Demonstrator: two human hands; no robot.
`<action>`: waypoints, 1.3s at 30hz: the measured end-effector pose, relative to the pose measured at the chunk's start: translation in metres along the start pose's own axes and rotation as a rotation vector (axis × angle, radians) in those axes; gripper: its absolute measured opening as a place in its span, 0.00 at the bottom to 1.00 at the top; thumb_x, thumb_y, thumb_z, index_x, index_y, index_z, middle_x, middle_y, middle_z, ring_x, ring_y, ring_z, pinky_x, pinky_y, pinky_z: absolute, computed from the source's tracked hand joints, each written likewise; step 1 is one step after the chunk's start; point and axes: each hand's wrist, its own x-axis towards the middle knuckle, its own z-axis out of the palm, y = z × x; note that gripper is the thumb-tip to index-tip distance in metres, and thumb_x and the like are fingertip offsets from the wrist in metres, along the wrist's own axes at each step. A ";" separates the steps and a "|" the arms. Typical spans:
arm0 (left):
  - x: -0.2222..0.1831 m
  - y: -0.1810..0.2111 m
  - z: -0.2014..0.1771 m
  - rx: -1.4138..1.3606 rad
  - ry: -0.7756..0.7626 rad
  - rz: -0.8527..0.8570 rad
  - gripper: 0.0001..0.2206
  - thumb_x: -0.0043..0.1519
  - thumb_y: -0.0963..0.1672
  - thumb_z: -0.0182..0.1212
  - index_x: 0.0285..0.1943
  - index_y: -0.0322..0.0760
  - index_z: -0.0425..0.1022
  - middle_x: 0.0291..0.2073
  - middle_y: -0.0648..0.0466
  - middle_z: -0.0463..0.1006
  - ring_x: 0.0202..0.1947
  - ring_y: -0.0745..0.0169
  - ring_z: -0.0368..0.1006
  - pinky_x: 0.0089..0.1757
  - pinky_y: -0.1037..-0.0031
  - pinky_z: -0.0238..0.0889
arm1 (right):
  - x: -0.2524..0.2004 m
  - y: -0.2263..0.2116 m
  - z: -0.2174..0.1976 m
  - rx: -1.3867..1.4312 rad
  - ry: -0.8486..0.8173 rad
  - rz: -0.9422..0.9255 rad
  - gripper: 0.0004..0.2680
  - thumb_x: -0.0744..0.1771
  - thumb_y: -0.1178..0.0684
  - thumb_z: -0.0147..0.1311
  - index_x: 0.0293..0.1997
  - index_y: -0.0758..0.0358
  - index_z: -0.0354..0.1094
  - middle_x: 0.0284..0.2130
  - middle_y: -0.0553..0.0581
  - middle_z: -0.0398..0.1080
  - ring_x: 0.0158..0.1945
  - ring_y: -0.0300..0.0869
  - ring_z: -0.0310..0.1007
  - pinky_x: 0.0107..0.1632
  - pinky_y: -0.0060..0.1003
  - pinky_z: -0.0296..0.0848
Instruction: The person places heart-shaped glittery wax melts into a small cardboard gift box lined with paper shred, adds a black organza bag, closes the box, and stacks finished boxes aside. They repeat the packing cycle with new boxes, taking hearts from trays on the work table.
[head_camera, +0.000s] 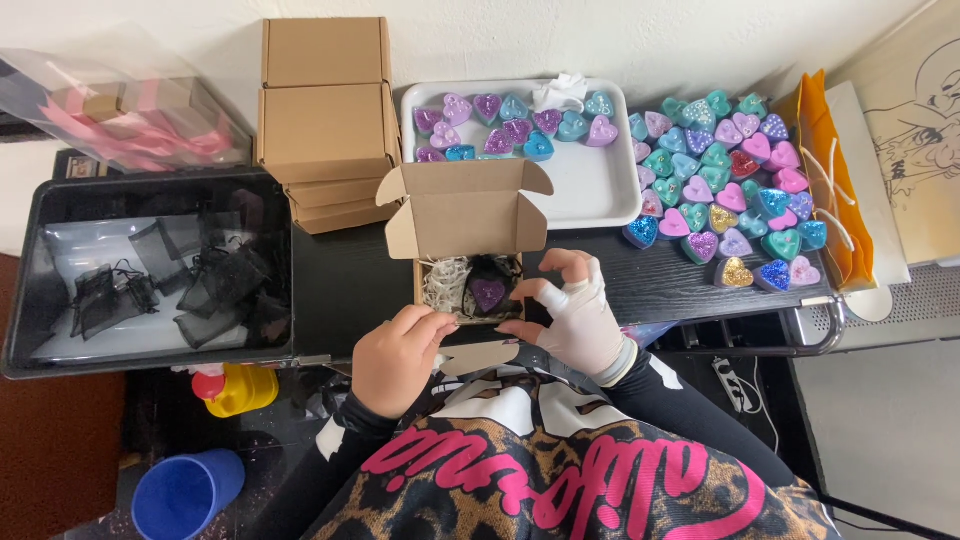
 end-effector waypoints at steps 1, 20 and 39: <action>-0.001 -0.002 -0.003 0.000 0.000 -0.001 0.05 0.59 0.44 0.68 0.41 0.42 0.82 0.35 0.57 0.78 0.28 0.57 0.76 0.30 0.69 0.67 | -0.002 0.003 0.000 0.001 -0.001 0.000 0.18 0.54 0.45 0.75 0.41 0.51 0.73 0.48 0.60 0.59 0.52 0.57 0.60 0.53 0.51 0.64; -0.005 -0.009 -0.050 0.089 -0.009 -0.175 0.22 0.52 0.54 0.72 0.50 0.42 0.79 0.44 0.55 0.75 0.33 0.55 0.76 0.33 0.68 0.69 | -0.019 0.011 0.006 0.110 -0.012 0.083 0.18 0.55 0.45 0.75 0.43 0.55 0.73 0.47 0.59 0.62 0.50 0.52 0.63 0.50 0.46 0.68; 0.006 0.013 -0.052 -0.051 0.023 -0.105 0.25 0.58 0.55 0.66 0.56 0.37 0.72 0.47 0.52 0.72 0.37 0.55 0.74 0.39 0.68 0.68 | -0.026 0.011 0.001 0.179 0.016 0.106 0.13 0.58 0.50 0.73 0.39 0.57 0.72 0.44 0.58 0.65 0.50 0.52 0.65 0.49 0.45 0.69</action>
